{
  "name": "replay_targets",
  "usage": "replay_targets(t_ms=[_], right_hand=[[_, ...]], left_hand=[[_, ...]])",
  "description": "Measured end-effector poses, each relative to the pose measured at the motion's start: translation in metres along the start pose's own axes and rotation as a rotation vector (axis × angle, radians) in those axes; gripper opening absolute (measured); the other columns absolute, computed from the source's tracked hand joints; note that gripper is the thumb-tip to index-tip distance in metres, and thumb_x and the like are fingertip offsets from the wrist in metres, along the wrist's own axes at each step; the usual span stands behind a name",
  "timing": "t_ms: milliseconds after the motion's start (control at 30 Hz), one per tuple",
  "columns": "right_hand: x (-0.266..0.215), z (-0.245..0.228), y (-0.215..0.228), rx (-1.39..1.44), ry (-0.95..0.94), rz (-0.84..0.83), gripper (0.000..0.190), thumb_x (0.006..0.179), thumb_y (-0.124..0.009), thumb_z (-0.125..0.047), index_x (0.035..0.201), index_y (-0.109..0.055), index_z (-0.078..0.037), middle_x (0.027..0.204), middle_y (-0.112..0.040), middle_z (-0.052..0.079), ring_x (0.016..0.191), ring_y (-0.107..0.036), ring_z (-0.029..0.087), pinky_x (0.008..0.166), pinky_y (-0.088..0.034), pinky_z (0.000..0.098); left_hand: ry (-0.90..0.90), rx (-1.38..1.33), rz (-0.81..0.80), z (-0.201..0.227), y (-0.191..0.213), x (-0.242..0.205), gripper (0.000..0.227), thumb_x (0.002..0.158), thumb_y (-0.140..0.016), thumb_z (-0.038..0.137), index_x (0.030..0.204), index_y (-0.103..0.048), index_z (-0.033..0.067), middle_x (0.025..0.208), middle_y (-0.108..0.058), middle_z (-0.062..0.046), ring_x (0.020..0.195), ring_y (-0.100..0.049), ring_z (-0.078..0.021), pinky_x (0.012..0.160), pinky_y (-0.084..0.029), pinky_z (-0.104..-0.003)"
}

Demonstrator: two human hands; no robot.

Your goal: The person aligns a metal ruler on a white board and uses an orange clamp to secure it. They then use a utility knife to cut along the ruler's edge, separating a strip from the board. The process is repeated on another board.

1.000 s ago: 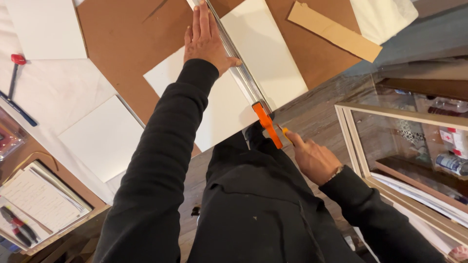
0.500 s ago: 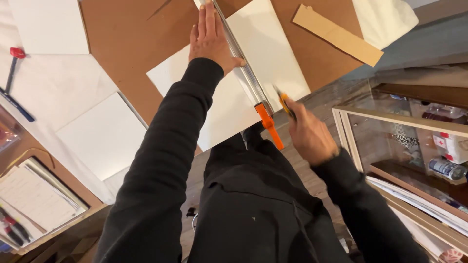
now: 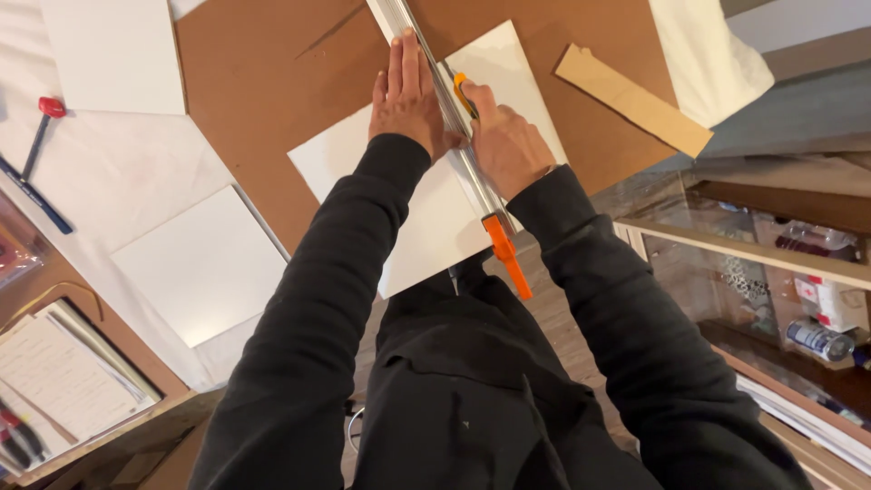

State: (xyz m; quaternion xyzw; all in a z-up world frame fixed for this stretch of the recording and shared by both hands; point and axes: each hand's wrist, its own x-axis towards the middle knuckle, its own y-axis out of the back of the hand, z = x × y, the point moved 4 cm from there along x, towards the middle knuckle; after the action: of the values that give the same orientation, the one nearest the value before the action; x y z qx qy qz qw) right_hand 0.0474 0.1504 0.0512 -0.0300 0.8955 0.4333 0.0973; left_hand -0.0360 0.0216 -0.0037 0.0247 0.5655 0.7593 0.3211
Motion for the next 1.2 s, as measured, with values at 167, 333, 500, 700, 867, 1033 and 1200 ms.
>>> replay_targets(t_ms=[167, 333, 500, 700, 867, 1033, 1200], right_hand=[[0.006, 0.0, 0.0, -0.01, -0.032, -0.028, 0.044, 0.1, -0.058, -0.01, 0.141, -0.041, -0.011, 0.092, -0.068, 0.029, 0.084, -0.065, 0.051, 0.07, -0.049, 0.0597], [0.008, -0.002, -0.002, 0.007, -0.054, -0.098, 0.045, 0.1, -0.057, -0.01, 0.141, -0.04, -0.012, 0.092, -0.068, 0.029, 0.085, -0.065, 0.052, 0.072, -0.049, 0.0603], [0.015, -0.002, -0.002, -0.015, -0.005, -0.104, 0.048, 0.095, -0.06, -0.009, 0.139, -0.039, -0.011, 0.089, -0.068, 0.029, 0.086, -0.066, 0.052, 0.073, -0.049, 0.0607], [-0.001, -0.008, 0.007, -0.116, -0.03, -0.162, 0.045, 0.097, -0.06, -0.015, 0.137, -0.041, -0.012, 0.082, -0.067, 0.027, 0.076, -0.065, 0.051, 0.067, -0.05, 0.061], [-0.071, 0.007, 0.012, -0.171, -0.018, -0.259, 0.049, 0.101, -0.048, -0.008, 0.149, -0.035, -0.009, 0.078, -0.063, 0.028, 0.067, -0.065, 0.048, 0.062, -0.052, 0.058], [-0.151, 0.009, 0.024, 0.039, -0.11, -0.264, 0.054, 0.094, -0.049, -0.005, 0.148, -0.038, -0.008, 0.08, -0.066, 0.027, 0.069, -0.064, 0.048, 0.058, -0.051, 0.0557], [-0.223, 0.034, 0.019, -0.096, -0.223, -0.459, 0.054, 0.091, -0.048, -0.004, 0.144, -0.038, -0.008, 0.078, -0.067, 0.026, 0.07, -0.067, 0.045, 0.06, -0.053, 0.0554]], left_hand=[[0.004, -0.012, -0.026, 0.003, 0.003, 0.0, 0.144, 0.061, -0.095, 0.059, 0.158, -0.012, -0.0084, 0.168, -0.001, -0.02, 0.158, -0.008, -0.0347, 0.125, -0.023, -0.053], [0.003, -0.01, -0.021, 0.0, -0.001, 0.002, 0.144, 0.062, -0.094, 0.06, 0.158, -0.01, -0.0072, 0.167, -0.001, -0.021, 0.157, -0.007, -0.0361, 0.124, -0.023, -0.054], [0.005, -0.001, 0.006, -0.002, -0.004, 0.005, 0.142, 0.063, -0.094, 0.059, 0.158, -0.012, -0.0075, 0.167, -0.002, -0.021, 0.157, -0.008, -0.0365, 0.124, -0.024, -0.054], [-0.002, 0.004, -0.019, 0.005, 0.003, -0.001, 0.14, 0.063, -0.094, 0.057, 0.159, -0.014, -0.0083, 0.168, -0.002, -0.021, 0.158, -0.007, -0.0365, 0.125, -0.023, -0.054], [0.001, 0.012, -0.057, 0.003, 0.005, -0.001, 0.14, 0.065, -0.093, 0.058, 0.158, -0.013, -0.0099, 0.168, 0.0, -0.021, 0.158, -0.005, -0.0357, 0.125, -0.021, -0.054], [0.013, 0.021, -0.077, 0.005, 0.006, -0.002, 0.142, 0.066, -0.09, 0.063, 0.158, -0.012, -0.0104, 0.168, 0.002, -0.02, 0.158, -0.003, -0.0341, 0.126, -0.019, -0.053], [0.02, 0.059, -0.087, -0.001, 0.005, -0.001, 0.139, 0.069, -0.088, 0.066, 0.158, -0.013, -0.0102, 0.168, 0.002, -0.021, 0.158, -0.003, -0.0352, 0.126, -0.018, -0.054]])
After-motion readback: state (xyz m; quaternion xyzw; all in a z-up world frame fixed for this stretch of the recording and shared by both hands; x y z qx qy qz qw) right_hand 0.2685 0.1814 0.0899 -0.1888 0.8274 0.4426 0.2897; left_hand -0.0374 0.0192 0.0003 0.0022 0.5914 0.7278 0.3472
